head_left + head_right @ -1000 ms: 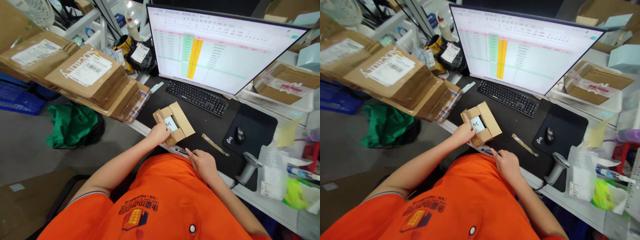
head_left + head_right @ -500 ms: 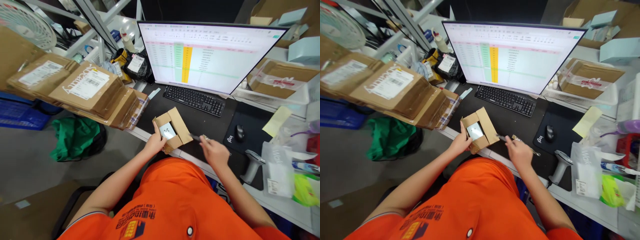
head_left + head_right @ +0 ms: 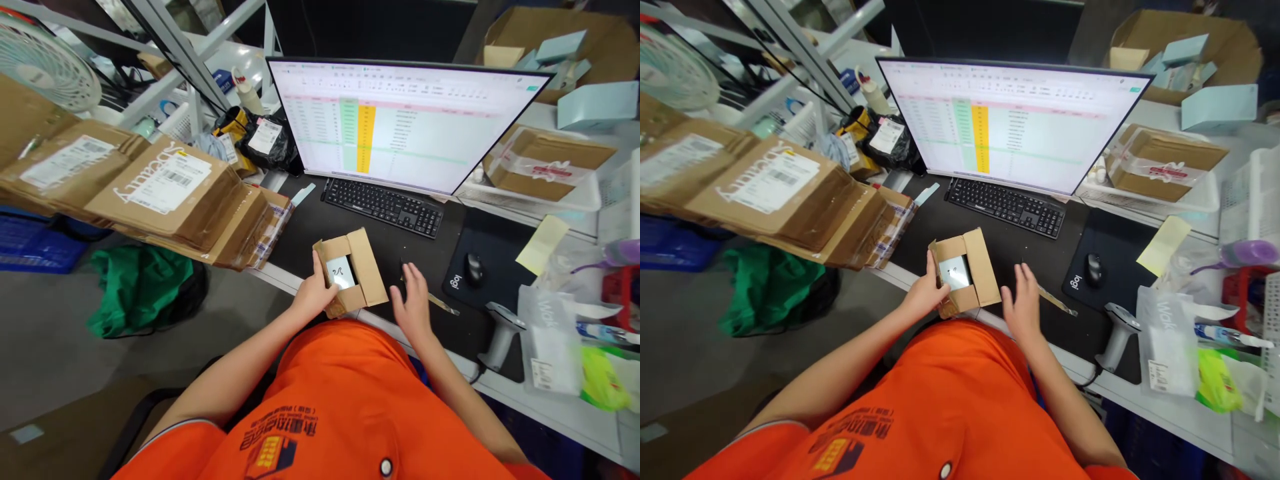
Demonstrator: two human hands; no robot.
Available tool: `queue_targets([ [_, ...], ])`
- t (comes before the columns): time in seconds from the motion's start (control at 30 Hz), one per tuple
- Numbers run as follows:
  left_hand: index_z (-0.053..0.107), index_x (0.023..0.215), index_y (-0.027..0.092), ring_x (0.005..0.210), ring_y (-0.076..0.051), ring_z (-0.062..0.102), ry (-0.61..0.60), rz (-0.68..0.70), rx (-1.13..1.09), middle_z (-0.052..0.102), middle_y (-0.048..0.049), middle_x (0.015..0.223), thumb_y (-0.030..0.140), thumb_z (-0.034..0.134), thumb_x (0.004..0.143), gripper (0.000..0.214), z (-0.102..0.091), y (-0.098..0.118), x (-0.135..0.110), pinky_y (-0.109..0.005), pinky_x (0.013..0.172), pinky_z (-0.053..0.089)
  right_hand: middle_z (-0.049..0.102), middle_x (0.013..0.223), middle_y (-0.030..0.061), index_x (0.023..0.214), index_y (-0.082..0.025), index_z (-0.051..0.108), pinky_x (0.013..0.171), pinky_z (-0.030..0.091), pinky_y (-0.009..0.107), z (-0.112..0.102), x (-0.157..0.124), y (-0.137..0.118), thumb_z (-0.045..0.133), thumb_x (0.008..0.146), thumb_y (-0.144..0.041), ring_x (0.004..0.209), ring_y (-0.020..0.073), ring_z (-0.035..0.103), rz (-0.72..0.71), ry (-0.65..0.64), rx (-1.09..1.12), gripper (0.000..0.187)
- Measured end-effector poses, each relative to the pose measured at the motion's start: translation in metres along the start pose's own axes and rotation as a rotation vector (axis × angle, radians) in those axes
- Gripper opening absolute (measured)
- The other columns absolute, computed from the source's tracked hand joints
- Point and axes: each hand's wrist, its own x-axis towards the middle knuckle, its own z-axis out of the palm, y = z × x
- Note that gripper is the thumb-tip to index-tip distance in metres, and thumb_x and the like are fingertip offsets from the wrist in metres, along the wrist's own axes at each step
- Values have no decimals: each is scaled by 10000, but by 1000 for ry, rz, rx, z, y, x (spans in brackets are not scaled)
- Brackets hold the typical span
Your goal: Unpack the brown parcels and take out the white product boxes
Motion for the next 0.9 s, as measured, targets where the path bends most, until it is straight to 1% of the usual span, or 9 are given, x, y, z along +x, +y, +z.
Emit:
queue_targets([
  [0.1,-118,1607,73,724,-264,731,-45,-34,-103,776,-159,978,340,581,832,1077,-3,-2,1,-321,647,500,302,1652,169,1617,-157,241,1252,234,557,13,3,-53,413,1020,-317,1558,282,208,-187,-193,-19,642],
  [0.17,-57,1620,120,674,-244,721,-99,-42,-280,771,-151,1020,308,618,796,1081,-4,-14,4,-324,626,518,271,1668,167,1597,-143,305,1252,221,569,27,8,-64,402,1018,-284,1570,298,171,-230,-336,-50,604],
  [0.3,366,1513,153,994,-283,732,-374,112,-928,694,-186,1273,376,739,702,920,12,-60,9,-361,780,584,169,1701,152,1580,-184,354,1221,271,599,41,17,-41,349,1035,-276,1577,309,135,-194,-425,-56,552],
  [0.4,414,1473,110,1064,-294,712,-429,68,-1140,729,-179,1145,472,808,671,964,39,-88,12,-417,929,563,188,1686,198,1505,-148,451,1204,307,598,38,18,-24,392,1034,-326,1571,315,160,-233,-391,-13,507],
  [0.5,162,1592,94,1028,-291,713,-45,-31,-918,727,-161,1078,416,824,693,1162,49,-93,13,-487,958,550,405,1568,225,1216,-141,650,1198,311,602,33,12,-21,498,1003,-383,1510,320,314,-320,-298,30,357],
  [0.6,297,1577,186,1402,-378,475,336,223,-427,499,-225,1480,243,834,659,1066,25,-81,10,-585,1139,406,638,1298,147,900,-212,700,1181,314,602,26,-3,-22,564,974,-450,1328,290,525,-418,-165,60,283],
  [0.73,720,1129,210,1579,-382,115,265,706,140,224,-118,1683,147,649,809,334,-17,-56,9,-600,1256,194,732,968,44,735,-245,677,1078,417,527,11,-19,-24,521,997,-444,1034,220,646,-678,-216,246,364],
  [0.8,719,1013,154,1567,-396,153,255,711,263,249,-165,1669,159,600,851,201,-25,-43,18,-601,1248,214,724,831,16,698,-236,658,1003,464,480,8,-19,-29,515,1004,-356,890,187,644,-658,-300,308,359],
  [0.9,660,1125,105,1493,-398,331,335,619,322,326,-250,1614,146,585,855,283,-25,-29,43,-579,1201,302,717,830,23,614,-212,595,939,481,445,8,-13,-39,646,928,-288,895,196,621,-532,-350,226,327],
])
